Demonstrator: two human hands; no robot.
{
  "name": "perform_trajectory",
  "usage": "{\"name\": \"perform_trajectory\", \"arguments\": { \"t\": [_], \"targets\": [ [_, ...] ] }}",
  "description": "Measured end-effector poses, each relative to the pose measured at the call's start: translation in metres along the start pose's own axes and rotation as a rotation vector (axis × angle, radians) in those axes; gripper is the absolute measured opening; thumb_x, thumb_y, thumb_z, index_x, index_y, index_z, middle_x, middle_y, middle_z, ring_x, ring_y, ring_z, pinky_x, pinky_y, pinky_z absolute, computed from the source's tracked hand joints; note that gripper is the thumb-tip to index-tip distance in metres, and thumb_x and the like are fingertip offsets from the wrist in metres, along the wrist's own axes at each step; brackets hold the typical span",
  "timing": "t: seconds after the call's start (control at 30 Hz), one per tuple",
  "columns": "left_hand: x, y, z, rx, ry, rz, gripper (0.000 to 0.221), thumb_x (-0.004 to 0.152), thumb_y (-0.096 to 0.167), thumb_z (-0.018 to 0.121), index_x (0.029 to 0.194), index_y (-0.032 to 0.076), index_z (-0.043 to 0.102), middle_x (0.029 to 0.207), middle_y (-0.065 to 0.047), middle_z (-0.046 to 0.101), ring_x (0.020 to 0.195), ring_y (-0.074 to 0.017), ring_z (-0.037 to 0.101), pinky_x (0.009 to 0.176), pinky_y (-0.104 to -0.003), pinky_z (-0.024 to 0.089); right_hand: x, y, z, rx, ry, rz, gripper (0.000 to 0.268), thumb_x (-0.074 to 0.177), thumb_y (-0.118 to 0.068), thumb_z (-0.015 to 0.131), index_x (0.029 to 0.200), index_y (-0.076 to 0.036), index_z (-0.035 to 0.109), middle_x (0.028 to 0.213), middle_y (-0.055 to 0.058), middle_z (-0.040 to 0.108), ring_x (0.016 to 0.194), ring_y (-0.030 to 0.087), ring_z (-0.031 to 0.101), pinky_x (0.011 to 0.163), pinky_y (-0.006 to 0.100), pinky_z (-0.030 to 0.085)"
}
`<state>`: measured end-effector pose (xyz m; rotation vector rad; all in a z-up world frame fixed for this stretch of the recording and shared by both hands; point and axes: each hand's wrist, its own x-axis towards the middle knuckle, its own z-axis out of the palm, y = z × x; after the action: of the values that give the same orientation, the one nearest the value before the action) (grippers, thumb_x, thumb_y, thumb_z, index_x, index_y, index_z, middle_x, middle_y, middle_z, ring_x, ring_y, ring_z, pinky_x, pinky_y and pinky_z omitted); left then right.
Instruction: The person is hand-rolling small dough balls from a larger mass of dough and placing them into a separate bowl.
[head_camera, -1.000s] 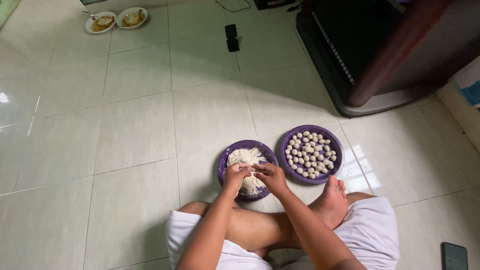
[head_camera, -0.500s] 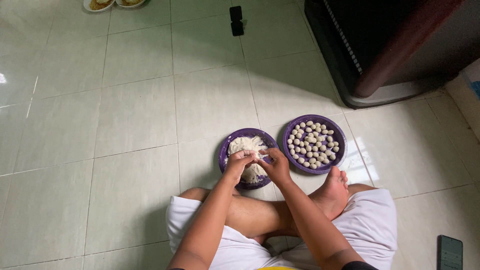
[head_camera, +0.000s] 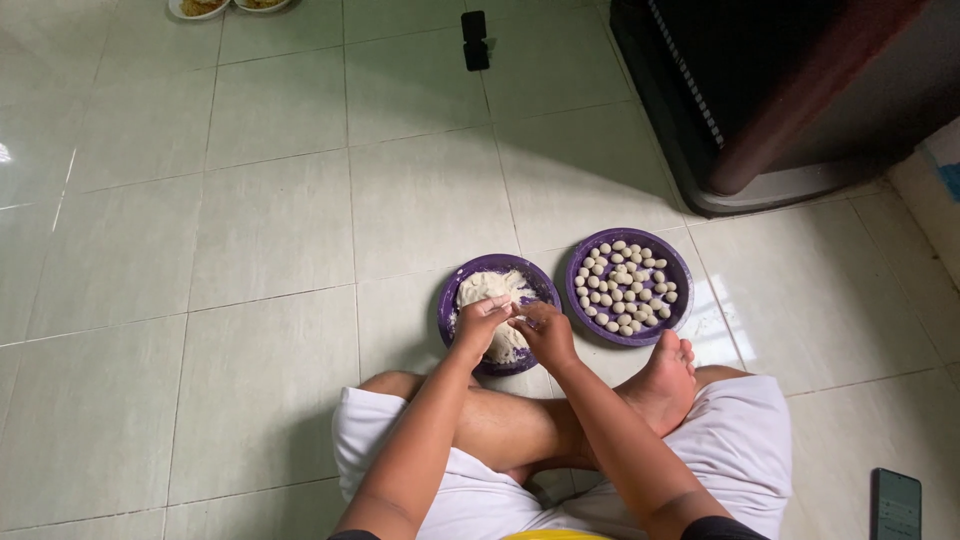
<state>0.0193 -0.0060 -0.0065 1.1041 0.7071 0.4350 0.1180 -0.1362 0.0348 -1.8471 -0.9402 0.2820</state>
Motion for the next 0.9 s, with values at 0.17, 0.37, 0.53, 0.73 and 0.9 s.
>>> {"name": "perform_trajectory", "arguments": {
  "t": [0.17,0.37,0.53,0.73,0.9],
  "targets": [
    [-0.006,0.009,0.008,0.05,0.0,-0.111,0.04,0.088,0.017,0.075,0.125,0.003,0.072,0.102,-0.015,0.077,0.089,-0.0176,0.075,0.083,-0.023,0.058,-0.001,0.008,0.001,-0.176,0.036,-0.015,0.024,0.078,-0.025,0.089,0.096,-0.013,0.081,0.082,0.004,0.076,0.077,0.022,0.072,0.071,0.034,0.058],
    [0.008,0.007,0.007,0.084,0.121,-0.131,0.041,0.09,0.038,0.072,0.128,0.021,0.071,0.111,-0.008,0.076,0.095,-0.0195,0.076,0.076,-0.023,0.041,0.006,0.008,0.001,-0.024,0.228,0.014,0.024,0.078,-0.022,0.089,0.101,-0.021,0.082,0.085,0.001,0.077,0.076,0.02,0.071,0.071,0.03,0.056],
    [-0.014,0.034,0.018,-0.089,0.146,-0.145,0.066,0.098,0.061,0.052,0.145,0.015,0.047,0.134,-0.016,0.058,0.117,-0.0308,0.059,0.091,-0.032,0.039,0.004,0.019,0.006,0.14,0.231,0.12,0.027,0.077,-0.02,0.091,0.102,-0.016,0.081,0.089,0.004,0.079,0.079,0.016,0.073,0.071,0.03,0.058],
    [-0.037,0.067,0.038,-0.277,0.054,-0.162,0.093,0.096,0.082,0.015,0.164,0.019,0.009,0.166,-0.025,0.02,0.153,-0.0474,0.017,0.122,-0.059,0.017,-0.018,-0.013,0.02,0.309,-0.018,-0.035,0.018,0.075,-0.012,0.091,0.09,-0.009,0.083,0.092,0.01,0.08,0.082,0.023,0.073,0.067,0.029,0.057],
    [-0.053,0.075,0.05,-0.207,-0.048,-0.166,0.084,0.101,0.073,0.015,0.164,0.018,0.011,0.163,-0.027,0.026,0.149,-0.0476,0.026,0.118,-0.056,0.031,-0.008,0.027,0.028,0.386,-0.066,0.008,0.022,0.068,-0.004,0.092,0.087,-0.004,0.081,0.099,0.012,0.075,0.088,0.021,0.066,0.07,0.028,0.054]
  ]
}}
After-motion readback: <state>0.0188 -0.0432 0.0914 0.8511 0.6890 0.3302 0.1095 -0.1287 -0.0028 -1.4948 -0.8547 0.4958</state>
